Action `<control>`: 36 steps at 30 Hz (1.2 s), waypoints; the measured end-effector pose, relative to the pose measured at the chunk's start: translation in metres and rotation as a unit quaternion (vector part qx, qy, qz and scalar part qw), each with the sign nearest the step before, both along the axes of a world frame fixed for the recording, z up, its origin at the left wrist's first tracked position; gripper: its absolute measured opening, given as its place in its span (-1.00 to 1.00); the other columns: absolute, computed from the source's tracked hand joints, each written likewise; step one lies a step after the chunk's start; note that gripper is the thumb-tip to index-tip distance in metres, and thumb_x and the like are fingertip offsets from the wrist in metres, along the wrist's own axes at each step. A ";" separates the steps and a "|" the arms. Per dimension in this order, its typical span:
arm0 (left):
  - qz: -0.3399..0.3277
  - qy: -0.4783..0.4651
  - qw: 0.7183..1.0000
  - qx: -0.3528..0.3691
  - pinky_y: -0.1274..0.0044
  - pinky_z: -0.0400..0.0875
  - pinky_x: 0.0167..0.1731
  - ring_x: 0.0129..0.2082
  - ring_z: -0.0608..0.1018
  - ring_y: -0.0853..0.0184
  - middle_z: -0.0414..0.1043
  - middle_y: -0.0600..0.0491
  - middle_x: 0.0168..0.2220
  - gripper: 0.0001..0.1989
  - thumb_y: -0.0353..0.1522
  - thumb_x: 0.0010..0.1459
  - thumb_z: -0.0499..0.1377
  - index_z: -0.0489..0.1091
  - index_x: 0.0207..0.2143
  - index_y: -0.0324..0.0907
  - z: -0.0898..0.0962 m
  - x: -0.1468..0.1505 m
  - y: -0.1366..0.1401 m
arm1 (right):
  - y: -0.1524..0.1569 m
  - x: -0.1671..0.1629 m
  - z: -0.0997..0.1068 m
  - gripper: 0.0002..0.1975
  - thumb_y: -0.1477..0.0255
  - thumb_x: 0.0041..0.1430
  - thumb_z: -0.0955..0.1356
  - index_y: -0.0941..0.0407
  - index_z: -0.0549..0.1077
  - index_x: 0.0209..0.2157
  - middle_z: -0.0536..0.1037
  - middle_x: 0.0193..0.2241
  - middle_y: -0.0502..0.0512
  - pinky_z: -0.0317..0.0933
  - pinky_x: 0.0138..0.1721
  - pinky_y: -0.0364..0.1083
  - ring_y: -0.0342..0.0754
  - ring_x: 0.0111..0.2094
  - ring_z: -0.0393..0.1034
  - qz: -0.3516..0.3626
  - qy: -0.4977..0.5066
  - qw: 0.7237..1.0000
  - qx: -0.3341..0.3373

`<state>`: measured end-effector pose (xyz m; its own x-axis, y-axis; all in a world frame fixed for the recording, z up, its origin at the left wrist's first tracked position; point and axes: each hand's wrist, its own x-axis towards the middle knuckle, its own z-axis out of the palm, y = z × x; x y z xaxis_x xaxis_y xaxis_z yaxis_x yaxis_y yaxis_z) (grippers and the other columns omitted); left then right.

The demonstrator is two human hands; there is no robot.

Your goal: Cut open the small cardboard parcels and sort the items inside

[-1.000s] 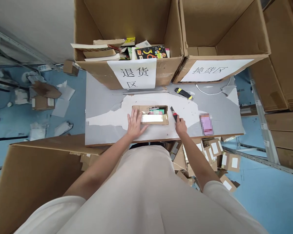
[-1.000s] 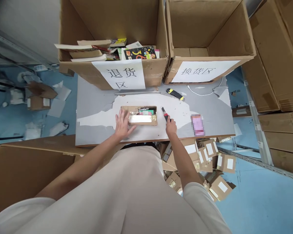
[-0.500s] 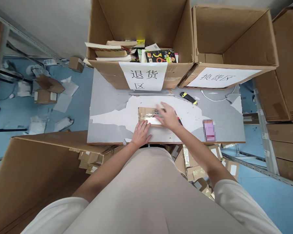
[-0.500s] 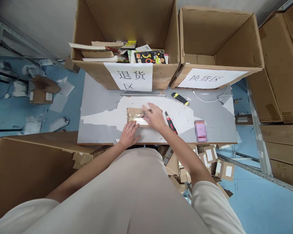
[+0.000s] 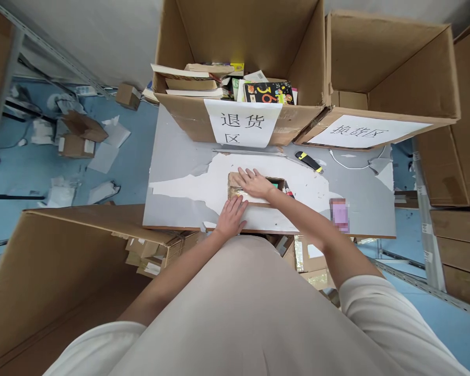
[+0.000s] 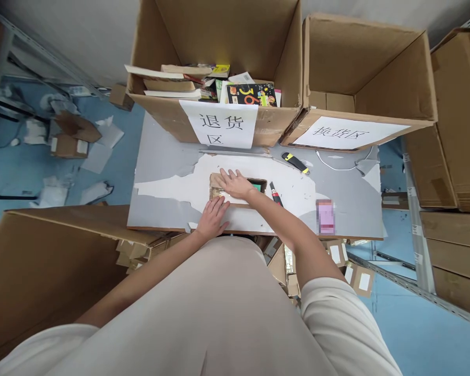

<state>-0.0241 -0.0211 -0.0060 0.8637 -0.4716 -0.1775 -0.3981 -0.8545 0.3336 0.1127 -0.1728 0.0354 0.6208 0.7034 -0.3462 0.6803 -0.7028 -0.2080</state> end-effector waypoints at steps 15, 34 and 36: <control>0.003 -0.049 0.998 -0.047 0.25 0.15 0.15 0.26 0.19 0.04 0.09 -0.22 0.28 -0.35 -0.22 0.16 0.10 0.09 0.27 -0.25 0.007 0.016 0.013 | -0.043 0.020 0.014 -0.52 0.19 0.35 0.09 0.11 0.31 0.14 0.40 0.05 0.24 0.14 0.06 0.04 0.10 0.07 0.26 -0.272 -0.068 0.937 0.207; -0.102 -0.023 0.991 -0.083 0.25 0.17 0.18 0.23 0.25 -0.04 0.16 -0.27 0.22 0.05 0.00 -0.26 0.35 0.10 0.22 -0.31 0.002 0.119 0.064 | -0.072 -0.093 0.007 -0.82 0.54 0.15 0.35 0.16 0.38 -0.18 0.46 -0.18 0.22 0.12 -0.19 -0.03 0.07 -0.16 0.30 -0.153 -0.070 0.986 -0.017; -0.087 -0.022 0.993 -0.078 0.25 0.19 0.17 0.22 0.26 -0.05 0.15 -0.27 0.22 0.03 -0.03 -0.26 0.34 0.10 0.22 -0.29 0.002 0.116 0.063 | -0.074 -0.100 0.003 -0.88 0.57 0.19 0.30 0.15 0.39 -0.21 0.46 -0.24 0.20 0.10 -0.21 -0.04 0.06 -0.20 0.29 -0.127 -0.093 0.987 -0.009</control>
